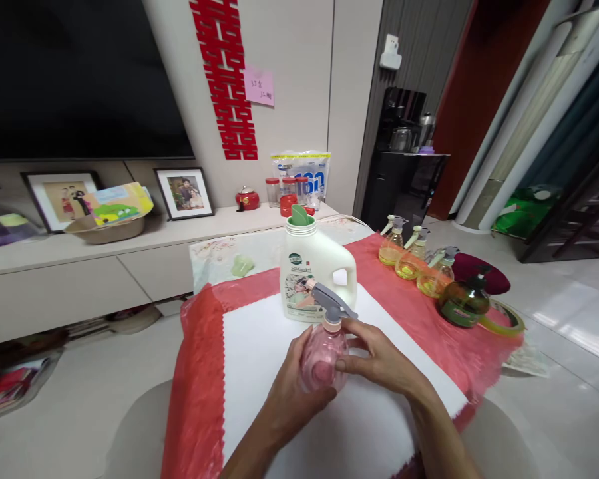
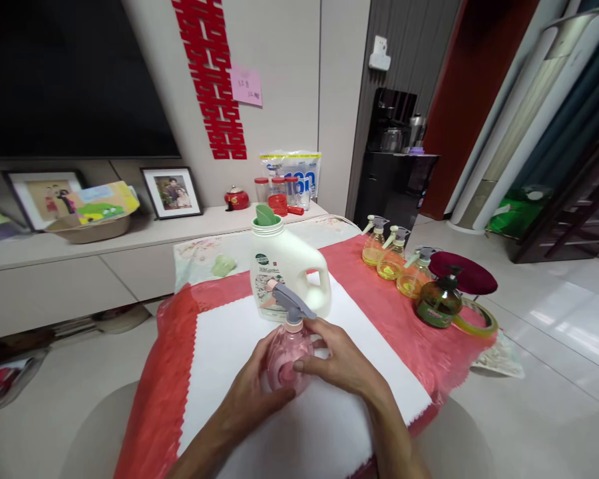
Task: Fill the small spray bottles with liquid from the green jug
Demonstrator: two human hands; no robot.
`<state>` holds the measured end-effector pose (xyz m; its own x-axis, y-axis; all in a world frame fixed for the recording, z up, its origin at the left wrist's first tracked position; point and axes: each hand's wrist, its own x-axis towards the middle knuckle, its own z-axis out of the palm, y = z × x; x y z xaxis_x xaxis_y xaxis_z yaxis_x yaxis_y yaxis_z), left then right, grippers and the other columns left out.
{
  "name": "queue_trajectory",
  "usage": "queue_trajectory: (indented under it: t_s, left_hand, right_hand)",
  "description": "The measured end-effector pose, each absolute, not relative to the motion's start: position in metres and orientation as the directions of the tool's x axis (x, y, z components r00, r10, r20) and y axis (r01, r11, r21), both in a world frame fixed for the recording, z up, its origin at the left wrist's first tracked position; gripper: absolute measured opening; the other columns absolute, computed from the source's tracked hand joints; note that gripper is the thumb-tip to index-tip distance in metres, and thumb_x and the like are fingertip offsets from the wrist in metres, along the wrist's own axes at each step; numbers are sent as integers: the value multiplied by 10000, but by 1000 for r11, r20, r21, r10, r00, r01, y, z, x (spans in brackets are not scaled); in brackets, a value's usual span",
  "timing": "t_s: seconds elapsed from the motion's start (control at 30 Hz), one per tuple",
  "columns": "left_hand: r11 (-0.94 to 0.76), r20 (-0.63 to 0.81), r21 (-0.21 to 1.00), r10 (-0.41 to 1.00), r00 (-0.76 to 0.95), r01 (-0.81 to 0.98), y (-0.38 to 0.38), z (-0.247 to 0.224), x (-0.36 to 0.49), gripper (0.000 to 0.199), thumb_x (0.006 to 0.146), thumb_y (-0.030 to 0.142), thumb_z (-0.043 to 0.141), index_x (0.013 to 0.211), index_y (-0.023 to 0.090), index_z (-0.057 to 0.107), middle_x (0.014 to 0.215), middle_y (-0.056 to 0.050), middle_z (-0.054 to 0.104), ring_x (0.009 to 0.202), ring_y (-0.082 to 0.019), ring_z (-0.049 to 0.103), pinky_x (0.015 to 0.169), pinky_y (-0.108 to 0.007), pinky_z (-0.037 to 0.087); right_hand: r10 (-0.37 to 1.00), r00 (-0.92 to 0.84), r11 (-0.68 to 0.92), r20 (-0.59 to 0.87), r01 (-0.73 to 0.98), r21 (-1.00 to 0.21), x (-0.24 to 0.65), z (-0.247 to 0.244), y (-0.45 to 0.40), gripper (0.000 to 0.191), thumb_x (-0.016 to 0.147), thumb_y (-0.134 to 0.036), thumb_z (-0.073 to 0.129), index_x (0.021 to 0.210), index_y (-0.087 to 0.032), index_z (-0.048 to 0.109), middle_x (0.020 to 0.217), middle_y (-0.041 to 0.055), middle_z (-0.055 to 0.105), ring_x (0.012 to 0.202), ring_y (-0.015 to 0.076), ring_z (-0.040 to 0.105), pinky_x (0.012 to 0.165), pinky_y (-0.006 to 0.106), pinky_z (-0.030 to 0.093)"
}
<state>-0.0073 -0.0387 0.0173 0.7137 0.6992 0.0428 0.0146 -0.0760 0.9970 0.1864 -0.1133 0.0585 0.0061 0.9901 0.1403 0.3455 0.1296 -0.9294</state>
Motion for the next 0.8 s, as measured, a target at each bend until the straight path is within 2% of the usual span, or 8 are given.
queue_trajectory:
  t_s: [0.13, 0.33, 0.43, 0.53, 0.7, 0.8]
  left_hand:
    - [-192, 138, 981, 791, 596, 28, -44, 12, 4, 854, 602, 232, 715, 1390, 165, 394, 1348, -158, 528, 1252, -335, 545, 1065, -505, 464]
    - [-413, 344, 909, 824, 451, 60, -50, 3, 11, 815, 603, 194, 660, 1376, 195, 402, 1262, -121, 545, 1192, -297, 567, 1024, -477, 501]
    - [-504, 419, 852, 817, 396, 139, -52, 6, 11, 769, 664, 231, 677, 1374, 176, 387, 1231, -134, 552, 1157, -298, 584, 980, -472, 526]
    - [-548, 460, 810, 814, 354, 207, -55, 9, 10, 676, 780, 281, 642, 1383, 158, 362, 1228, -153, 554, 1143, -295, 593, 962, -483, 533]
    - [-580, 501, 774, 806, 314, 254, -57, 8, 6, 577, 880, 301, 578, 1398, 168, 361, 1222, -159, 555, 1125, -289, 599, 909, -467, 553]
    - [-597, 510, 768, 789, 344, 231, -56, 5, 4, 571, 867, 291, 600, 1387, 188, 385, 1213, -142, 560, 1112, -286, 596, 912, -469, 552]
  right_hand:
    - [994, 28, 88, 105, 356, -930, 183, 61, -117, 600, 904, -422, 711, 1432, -223, 507, 1407, 45, 451, 1212, 169, 502, 949, 235, 537]
    - [991, 106, 24, 78, 439, -898, 175, 62, -122, 593, 931, -443, 658, 1458, -249, 467, 1436, 39, 417, 1238, 183, 480, 932, 260, 550]
    - [986, 143, 10, 92, 489, -872, 161, 60, -121, 628, 921, -451, 637, 1482, -280, 411, 1419, 24, 432, 1228, 184, 492, 974, 288, 528]
    - [970, 197, 18, 141, 524, -851, 142, 58, -116, 732, 861, -395, 652, 1507, -255, 339, 1415, 42, 432, 1262, 209, 471, 1055, 329, 468]
    - [934, 344, -87, 95, 477, -875, 118, 52, -108, 918, 710, -277, 713, 1508, -275, 259, 1363, 33, 458, 1204, 202, 497, 958, 280, 496]
    - [910, 385, -34, 152, 436, -899, 117, 48, -108, 933, 660, -277, 757, 1471, -240, 298, 1324, 48, 457, 1203, 198, 478, 979, 277, 486]
